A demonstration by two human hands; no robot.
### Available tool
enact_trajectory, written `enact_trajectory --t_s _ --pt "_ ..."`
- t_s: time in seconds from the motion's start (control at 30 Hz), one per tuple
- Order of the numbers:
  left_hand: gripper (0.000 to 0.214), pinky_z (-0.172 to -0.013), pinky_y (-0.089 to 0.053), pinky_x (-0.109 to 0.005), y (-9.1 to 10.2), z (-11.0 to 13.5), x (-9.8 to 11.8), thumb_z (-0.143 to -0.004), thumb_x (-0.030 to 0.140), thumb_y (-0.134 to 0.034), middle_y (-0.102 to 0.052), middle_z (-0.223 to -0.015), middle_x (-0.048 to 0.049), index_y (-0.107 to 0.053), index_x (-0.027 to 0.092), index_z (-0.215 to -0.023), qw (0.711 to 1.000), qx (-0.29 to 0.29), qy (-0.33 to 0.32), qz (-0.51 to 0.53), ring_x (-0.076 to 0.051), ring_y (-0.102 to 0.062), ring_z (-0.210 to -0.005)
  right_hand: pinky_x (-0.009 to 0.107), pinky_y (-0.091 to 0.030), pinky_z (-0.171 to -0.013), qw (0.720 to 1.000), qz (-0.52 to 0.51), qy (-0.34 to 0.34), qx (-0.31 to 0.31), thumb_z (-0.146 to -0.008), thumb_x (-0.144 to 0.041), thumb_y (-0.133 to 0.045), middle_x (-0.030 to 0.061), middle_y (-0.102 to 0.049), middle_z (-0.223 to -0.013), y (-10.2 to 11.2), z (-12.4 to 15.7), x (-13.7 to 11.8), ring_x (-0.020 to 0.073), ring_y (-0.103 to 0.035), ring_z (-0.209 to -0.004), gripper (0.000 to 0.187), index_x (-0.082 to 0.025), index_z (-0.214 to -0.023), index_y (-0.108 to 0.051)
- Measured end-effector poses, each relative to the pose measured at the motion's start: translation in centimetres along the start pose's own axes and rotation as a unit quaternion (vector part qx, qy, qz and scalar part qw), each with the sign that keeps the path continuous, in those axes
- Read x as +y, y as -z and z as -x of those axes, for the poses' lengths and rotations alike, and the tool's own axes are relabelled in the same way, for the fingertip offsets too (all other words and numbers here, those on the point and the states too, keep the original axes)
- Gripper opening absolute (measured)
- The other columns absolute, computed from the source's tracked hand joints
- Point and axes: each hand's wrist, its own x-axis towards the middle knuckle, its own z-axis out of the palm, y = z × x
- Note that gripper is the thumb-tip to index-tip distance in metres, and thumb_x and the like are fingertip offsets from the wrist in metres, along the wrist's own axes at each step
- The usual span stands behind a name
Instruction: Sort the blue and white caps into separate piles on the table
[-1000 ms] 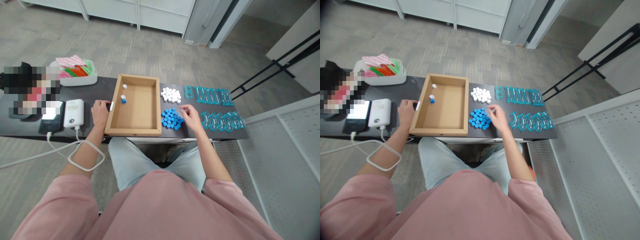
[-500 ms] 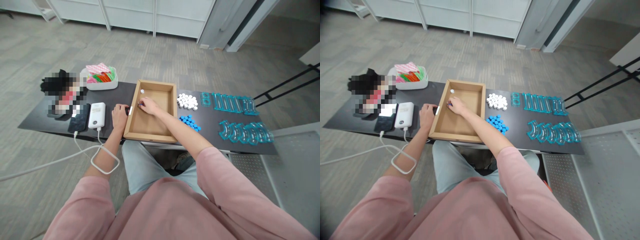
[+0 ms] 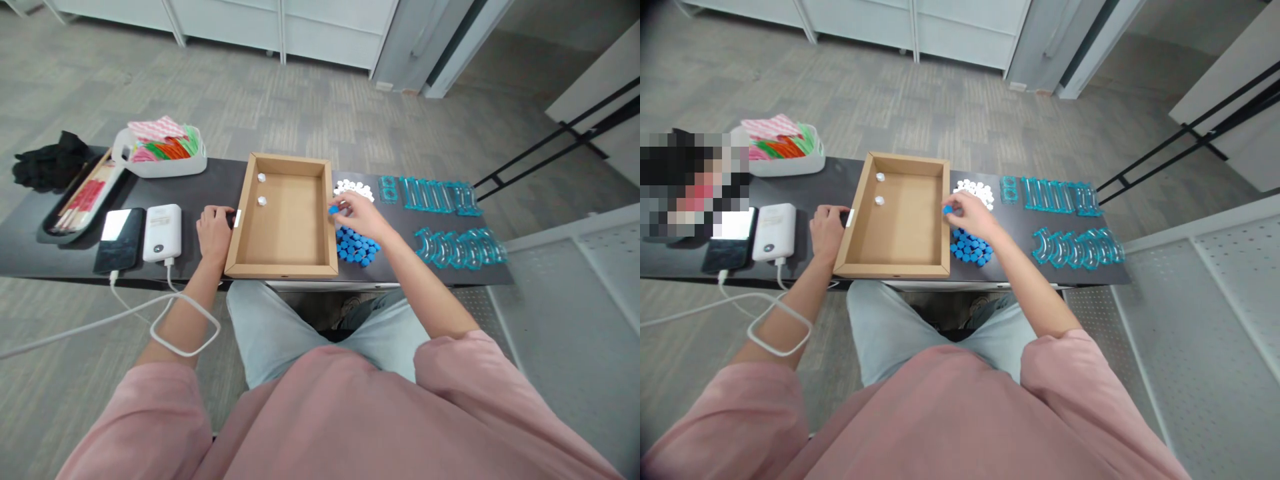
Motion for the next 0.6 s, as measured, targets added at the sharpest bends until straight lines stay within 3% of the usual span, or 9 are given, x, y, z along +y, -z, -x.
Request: enact_trajectory --t_s 0.1,0.2,0.3,0.4,0.5,0.6 --pt "0.043 -0.127 -0.049 -0.056 0.0 -0.1 -0.1 -0.114 0.022 -0.056 -0.069 -0.157 -0.0244 -0.078 0.016 -0.151 1.000 -0.009 0.001 -0.008 -0.041 -0.063 -0.146 0.049 -0.071 -0.102 0.996 0.017 -0.085 0.026 -0.089 -0.035 -0.089 0.0106 -0.087 -0.125 5.3 4.6 4.3 0.0297 -0.082 -0.105 0.030 -0.027 -0.116 -0.082" --pt "0.043 -0.128 -0.050 -0.058 0.2 -0.1 0.0 -0.113 0.021 -0.057 -0.068 -0.156 -0.0241 -0.078 0.016 -0.150 1.000 -0.008 -0.002 -0.005 -0.040 -0.063 -0.144 0.050 -0.070 -0.104 0.986 0.021 -0.164 0.013 -0.082 -0.025 -0.091 0.0125 -0.090 -0.120 7.5 8.2 6.6 0.0292 -0.083 -0.099 0.033 -0.026 -0.113 -0.080" --pt "0.042 -0.128 -0.050 -0.058 0.3 0.0 0.2 -0.112 0.020 -0.058 -0.068 -0.154 -0.0243 -0.077 0.015 -0.149 1.000 -0.006 -0.002 -0.002 -0.039 -0.062 -0.143 0.047 -0.071 -0.099 0.978 -0.033 -0.207 -0.016 -0.080 -0.023 -0.090 0.0132 -0.091 -0.124 7.6 10.1 6.9 0.0279 -0.084 -0.095 0.039 -0.027 -0.117 -0.078" --pt "0.042 -0.128 -0.050 -0.059 0.5 0.1 0.3 -0.113 0.021 -0.057 -0.067 -0.154 -0.0249 -0.077 0.013 -0.150 1.000 -0.007 0.001 -0.002 -0.040 -0.062 -0.143 0.046 -0.070 -0.093 0.980 -0.052 -0.190 -0.005 -0.080 -0.025 -0.086 0.0130 -0.091 -0.127 7.6 10.7 6.6 0.0265 -0.084 -0.092 0.044 -0.027 -0.124 -0.079" --pt "0.044 -0.127 -0.051 -0.059 0.6 0.1 0.5 -0.114 0.022 -0.058 -0.067 -0.155 -0.0264 -0.076 0.010 -0.151 1.000 -0.011 0.002 -0.007 -0.041 -0.062 -0.144 0.047 -0.068 -0.094 0.987 -0.021 -0.154 0.042 -0.080 -0.022 -0.077 0.0141 -0.090 -0.123 7.8 10.3 6.3 0.0254 -0.080 -0.090 0.044 -0.024 -0.124 -0.079" --pt "0.043 -0.127 -0.051 -0.056 0.6 0.1 0.4 -0.113 0.021 -0.058 -0.067 -0.155 -0.0260 -0.076 0.010 -0.151 1.000 -0.011 0.003 -0.011 -0.040 -0.063 -0.143 0.045 -0.066 -0.094 0.992 -0.025 -0.120 0.041 -0.087 -0.025 -0.074 0.0144 -0.089 -0.122 6.9 8.3 5.2 0.0256 -0.079 -0.094 0.041 -0.022 -0.127 -0.081"
